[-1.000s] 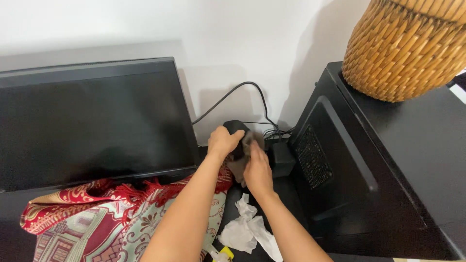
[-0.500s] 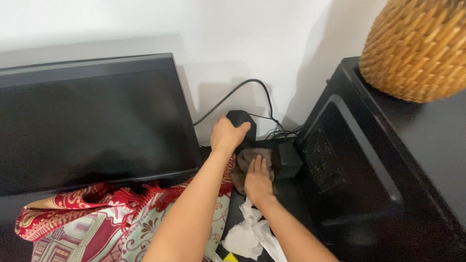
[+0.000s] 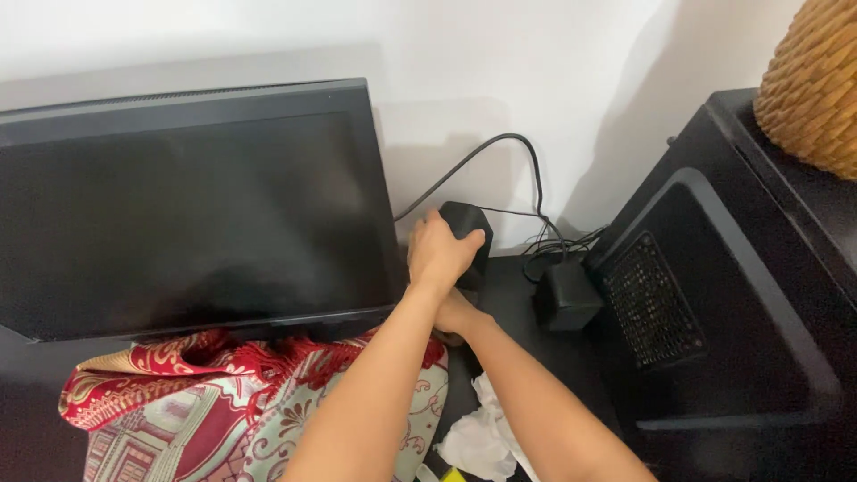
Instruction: Cleaning the desk, PC tower, and peripheral devices and laying a rug.
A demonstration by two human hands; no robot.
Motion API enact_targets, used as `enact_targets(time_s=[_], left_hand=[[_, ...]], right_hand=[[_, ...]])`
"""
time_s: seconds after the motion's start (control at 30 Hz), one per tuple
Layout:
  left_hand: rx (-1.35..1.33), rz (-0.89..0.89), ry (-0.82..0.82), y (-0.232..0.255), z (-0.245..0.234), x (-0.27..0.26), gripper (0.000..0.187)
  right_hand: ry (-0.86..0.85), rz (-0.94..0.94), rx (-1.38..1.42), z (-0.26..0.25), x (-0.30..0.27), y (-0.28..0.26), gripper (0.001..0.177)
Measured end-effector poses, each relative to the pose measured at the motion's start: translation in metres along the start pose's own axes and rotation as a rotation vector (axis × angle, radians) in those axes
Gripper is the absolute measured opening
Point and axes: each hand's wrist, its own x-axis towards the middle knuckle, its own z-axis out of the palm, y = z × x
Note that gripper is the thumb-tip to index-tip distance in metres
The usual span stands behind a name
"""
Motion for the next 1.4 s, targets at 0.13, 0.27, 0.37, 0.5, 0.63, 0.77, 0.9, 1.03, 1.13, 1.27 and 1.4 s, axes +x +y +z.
enact_targets(time_s=[0.13, 0.27, 0.37, 0.5, 0.63, 0.77, 0.9, 1.03, 1.13, 1.27, 1.4], left_hand=[[-0.029, 0.061, 0.047, -0.009, 0.008, -0.005, 0.091], [-0.028, 0.043, 0.130, -0.015, 0.023, -0.008, 0.088], [0.000, 0.009, 0.110, -0.013, 0.034, -0.015, 0.085], [0.005, 0.003, 0.073, -0.016, 0.059, -0.033, 0.086], [0.054, -0.032, 0.044, -0.011, 0.081, -0.052, 0.080], [0.091, -0.017, 0.056, -0.006, 0.101, -0.072, 0.083], [0.148, -0.034, 0.036, 0.008, 0.116, -0.086, 0.078], [0.016, -0.088, -0.026, -0.001, 0.126, -0.081, 0.061], [-0.052, -0.151, -0.069, -0.022, 0.121, -0.068, 0.053], [-0.068, 0.338, -0.001, -0.068, 0.137, -0.036, 0.048], [-0.145, 0.468, -0.216, -0.052, 0.123, -0.041, 0.043]], right_hand=[[0.028, 0.013, -0.280, -0.011, -0.030, 0.017, 0.049], [0.550, 0.063, -0.751, -0.010, -0.058, 0.066, 0.060], [0.489, -0.006, -0.784, -0.012, -0.097, 0.036, 0.067], [0.258, -0.150, -0.636, -0.026, -0.146, 0.063, 0.070], [0.422, -0.070, -0.681, -0.018, -0.183, 0.068, 0.066], [0.330, -0.042, -0.615, -0.026, -0.233, 0.051, 0.060], [0.692, 0.032, -0.668, -0.024, -0.258, 0.079, 0.053], [0.710, 0.069, -0.704, -0.025, -0.255, 0.078, 0.051], [0.563, 0.043, -0.481, -0.035, -0.256, 0.052, 0.038], [0.686, -0.024, -0.380, -0.052, -0.256, -0.008, 0.038], [0.998, -0.268, -0.432, -0.067, -0.230, -0.040, 0.045]])
